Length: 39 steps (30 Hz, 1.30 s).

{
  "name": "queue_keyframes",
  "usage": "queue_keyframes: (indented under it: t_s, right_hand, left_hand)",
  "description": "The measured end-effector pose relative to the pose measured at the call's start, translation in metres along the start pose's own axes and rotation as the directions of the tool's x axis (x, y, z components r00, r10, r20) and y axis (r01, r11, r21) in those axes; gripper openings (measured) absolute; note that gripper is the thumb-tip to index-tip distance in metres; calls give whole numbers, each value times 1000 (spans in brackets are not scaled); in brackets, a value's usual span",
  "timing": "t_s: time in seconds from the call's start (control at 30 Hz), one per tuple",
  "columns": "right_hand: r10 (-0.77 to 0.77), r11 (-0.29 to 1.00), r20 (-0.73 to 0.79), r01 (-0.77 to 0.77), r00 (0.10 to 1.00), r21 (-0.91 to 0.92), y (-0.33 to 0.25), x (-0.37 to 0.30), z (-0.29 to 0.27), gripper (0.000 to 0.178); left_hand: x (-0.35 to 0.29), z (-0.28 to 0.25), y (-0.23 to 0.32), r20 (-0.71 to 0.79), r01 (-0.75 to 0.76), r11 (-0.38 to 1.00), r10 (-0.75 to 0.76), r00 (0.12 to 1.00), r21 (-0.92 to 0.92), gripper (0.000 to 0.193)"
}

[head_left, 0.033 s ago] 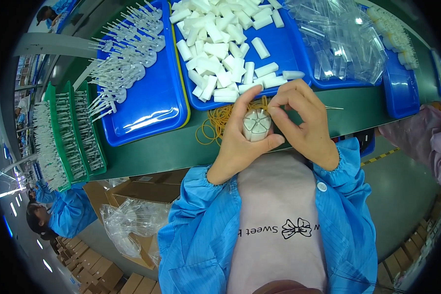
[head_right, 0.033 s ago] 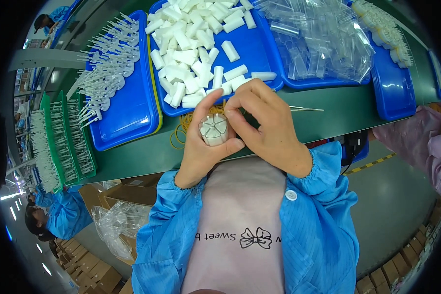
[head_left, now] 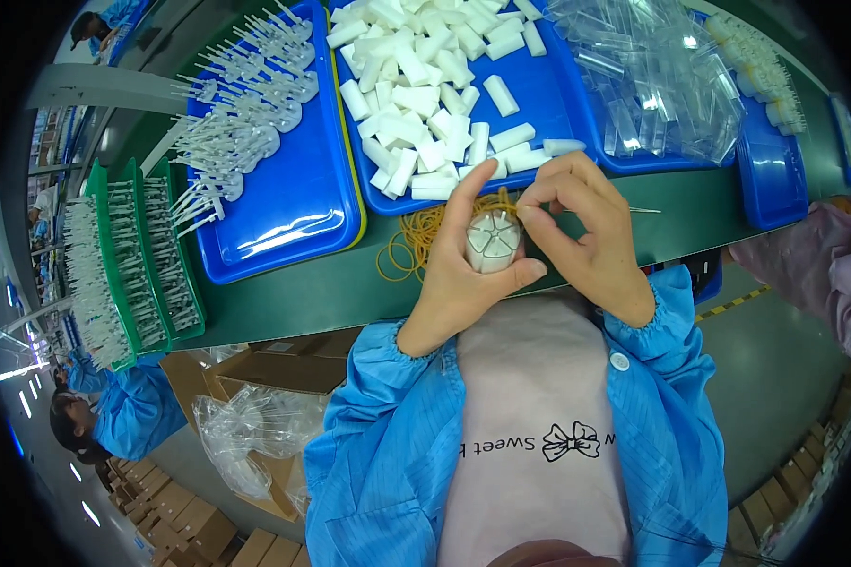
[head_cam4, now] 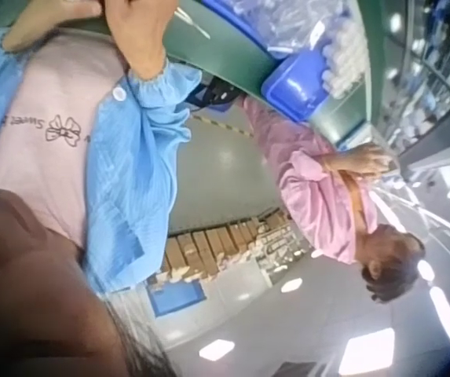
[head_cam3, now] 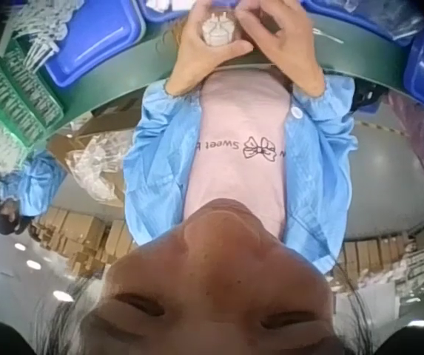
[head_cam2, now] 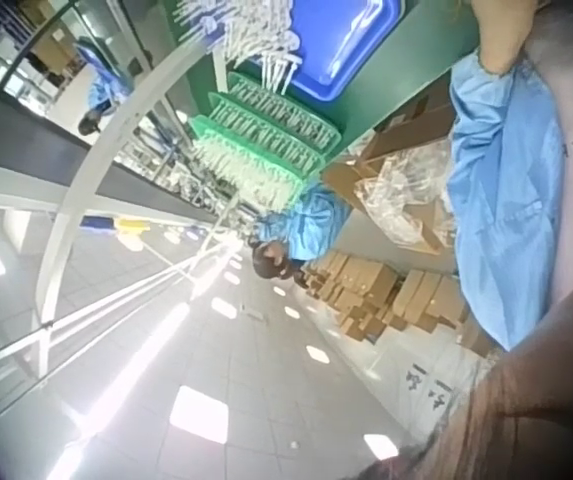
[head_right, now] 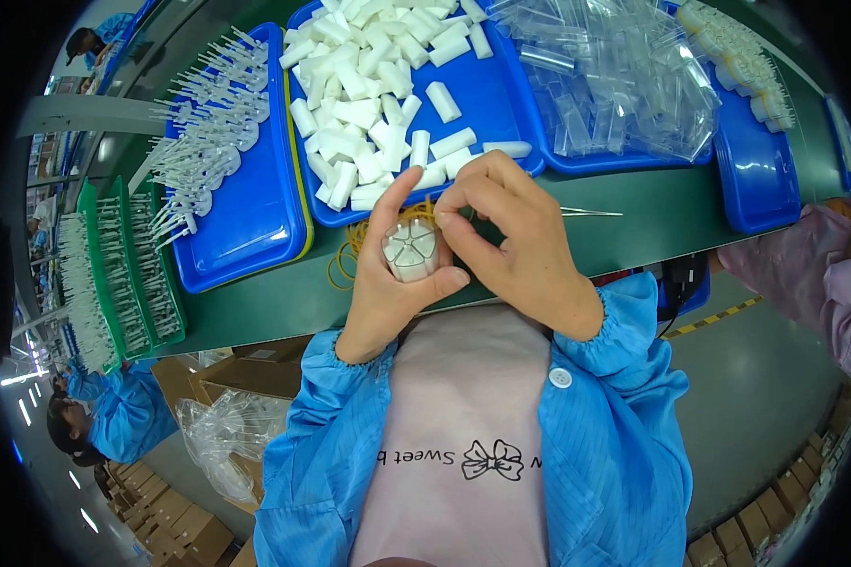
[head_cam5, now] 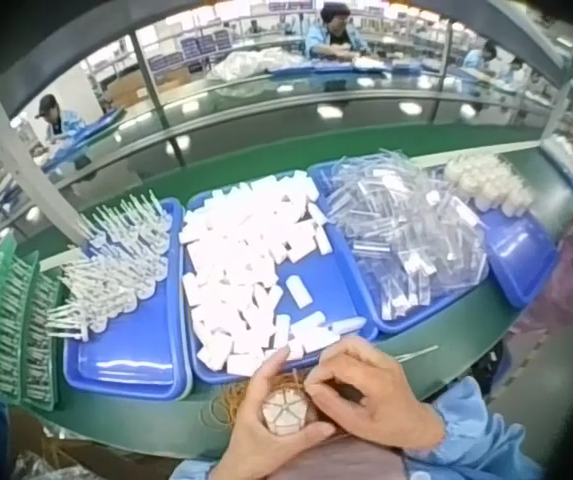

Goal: The person assembles bundles of applicator components by fitting white foam pieces and plastic pins into clear plastic sleeves, securing the grouped pieces with a rubber band, and adjusting them using tweezers.

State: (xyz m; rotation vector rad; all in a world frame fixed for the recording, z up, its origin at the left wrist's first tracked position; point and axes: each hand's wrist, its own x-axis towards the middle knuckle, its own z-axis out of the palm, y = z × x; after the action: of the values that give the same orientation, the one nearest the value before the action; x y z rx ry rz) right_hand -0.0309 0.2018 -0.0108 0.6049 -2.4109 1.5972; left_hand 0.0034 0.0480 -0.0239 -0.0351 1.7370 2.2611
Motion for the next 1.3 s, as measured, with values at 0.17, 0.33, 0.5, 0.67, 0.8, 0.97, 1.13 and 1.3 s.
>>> queue_keyframes:
  t_s: [0.17,0.33,0.5,0.67,0.8,0.97,1.13,1.3]
  right_hand:
    - [140,977,80,-151,987,152,16,9,-8,6]
    - [418,208,420,-535,806,819,21,11,-15,10]
    - [385,118,458,-535,801,837,25,22,-34,12]
    - [341,664,186,-377,921,646,13,18,-20,13]
    - [200,847,135,-240,971,474,20,15,-14,12]
    - [252,809,234,-337,939,482,13,15,-17,10]
    - [225,829,199,-295,954,475,15,15,-16,12]
    - [341,555,274,-427,899,713,20,20,-31,13]
  left_hand:
    - [8,-3,-4,3,-30,997,29,1000,64,66]
    - [6,-4,-2,60,66,995,-71,996,79,42]
    - [3,-6,0,101,114,979,-98,990,-168,55]
    - [7,0,2,57,82,966,-70,996,-244,73]
    - [8,-1,-1,132,129,965,-101,986,-226,78]
    - [11,6,4,106,118,952,-91,990,-284,69]
    - [8,2,4,186,203,942,-156,970,-268,56]
    - [-6,-2,12,424,244,955,-152,893,-172,57]
